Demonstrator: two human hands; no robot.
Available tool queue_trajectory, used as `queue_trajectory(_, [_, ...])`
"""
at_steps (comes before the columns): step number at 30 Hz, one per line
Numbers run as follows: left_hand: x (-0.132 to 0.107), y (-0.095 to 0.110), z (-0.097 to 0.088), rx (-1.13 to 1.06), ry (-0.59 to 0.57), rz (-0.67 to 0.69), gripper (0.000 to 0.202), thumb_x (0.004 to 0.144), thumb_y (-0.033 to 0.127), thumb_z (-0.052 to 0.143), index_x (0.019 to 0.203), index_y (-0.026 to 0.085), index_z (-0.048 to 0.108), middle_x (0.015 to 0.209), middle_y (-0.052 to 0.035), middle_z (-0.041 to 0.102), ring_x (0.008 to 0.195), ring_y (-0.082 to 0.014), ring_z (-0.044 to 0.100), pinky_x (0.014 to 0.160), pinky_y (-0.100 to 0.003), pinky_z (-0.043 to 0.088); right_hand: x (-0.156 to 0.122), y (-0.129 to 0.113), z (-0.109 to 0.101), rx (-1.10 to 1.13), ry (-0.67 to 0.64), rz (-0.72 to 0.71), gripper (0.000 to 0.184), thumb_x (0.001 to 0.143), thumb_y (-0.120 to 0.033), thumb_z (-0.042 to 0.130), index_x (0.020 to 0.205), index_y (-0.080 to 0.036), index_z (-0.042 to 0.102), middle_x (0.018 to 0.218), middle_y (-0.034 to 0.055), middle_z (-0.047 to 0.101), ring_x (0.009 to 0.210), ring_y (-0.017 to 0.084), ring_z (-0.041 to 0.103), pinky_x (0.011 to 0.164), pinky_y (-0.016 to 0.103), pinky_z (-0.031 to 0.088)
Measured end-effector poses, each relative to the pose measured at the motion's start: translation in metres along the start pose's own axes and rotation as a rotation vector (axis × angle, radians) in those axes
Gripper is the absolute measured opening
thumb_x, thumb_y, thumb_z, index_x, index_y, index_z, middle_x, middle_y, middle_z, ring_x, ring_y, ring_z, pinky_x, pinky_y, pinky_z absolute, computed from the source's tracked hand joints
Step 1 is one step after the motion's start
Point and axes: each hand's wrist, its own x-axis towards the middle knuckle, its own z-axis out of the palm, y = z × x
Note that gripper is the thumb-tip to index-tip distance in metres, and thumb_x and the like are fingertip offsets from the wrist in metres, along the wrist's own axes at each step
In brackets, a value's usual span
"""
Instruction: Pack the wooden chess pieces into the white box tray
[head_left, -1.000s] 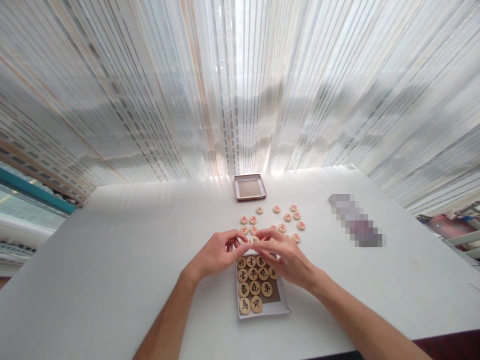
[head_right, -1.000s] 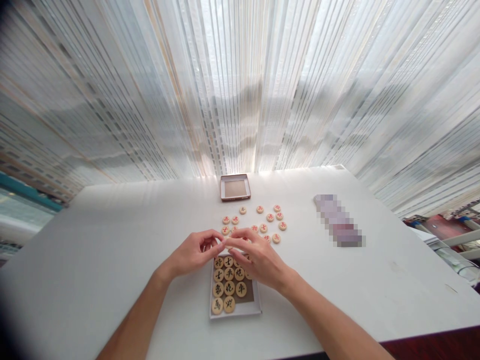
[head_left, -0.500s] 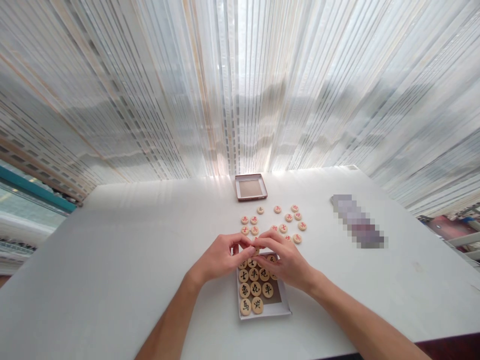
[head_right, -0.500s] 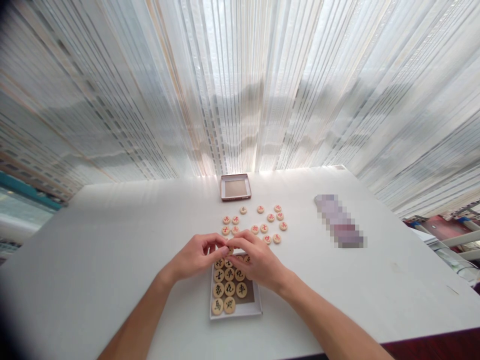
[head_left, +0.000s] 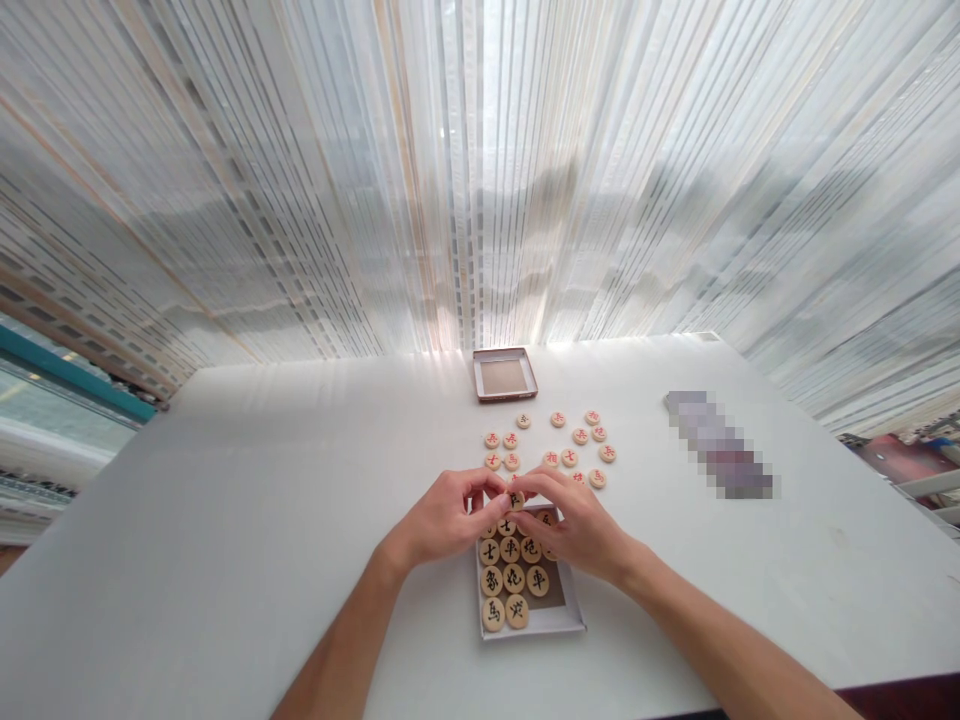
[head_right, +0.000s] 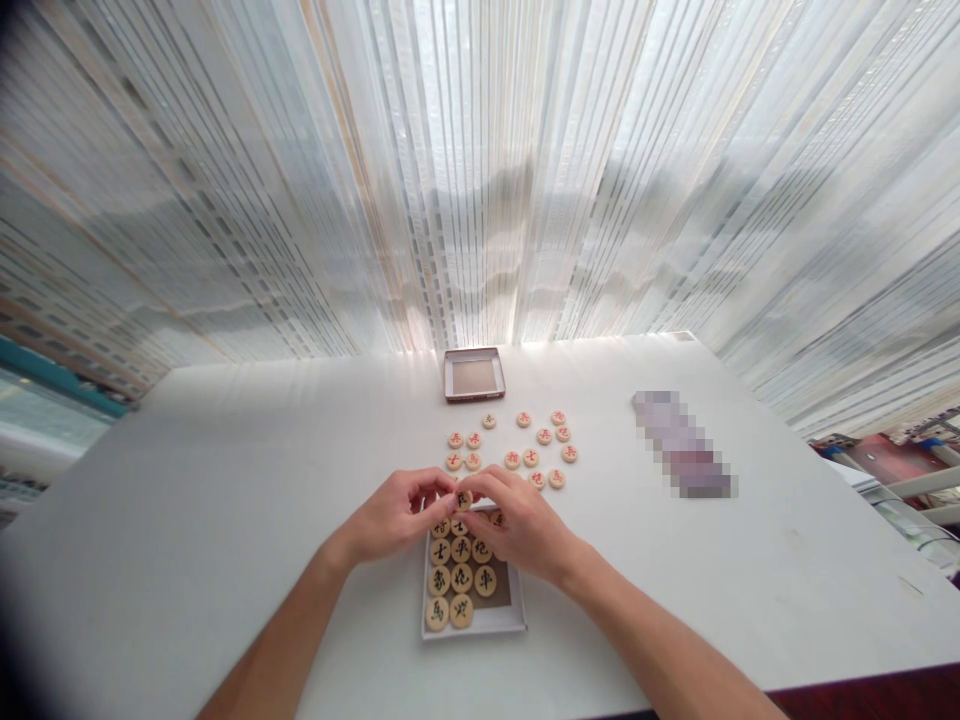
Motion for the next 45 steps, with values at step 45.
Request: queue_trajectory(45, [0.002, -0.001, 0.005, -0.057, 0.164, 0.034, 0.032, 0.085, 0.041, 0.073, 0.112, 0.024, 0.076, 0.104, -0.0051, 0.077, 0.064, -0.0119, 0.054, 0.059, -0.024, 0.044, 0.002, -0.005, -0.001, 0.284, 0.068, 0.241, 0.013, 0.100, -0.033, 0.055, 0.106, -0.022, 0.057, 0.088, 0.0034, 0.069, 0.078, 0.016, 0.069, 0.073, 0.031, 0.059])
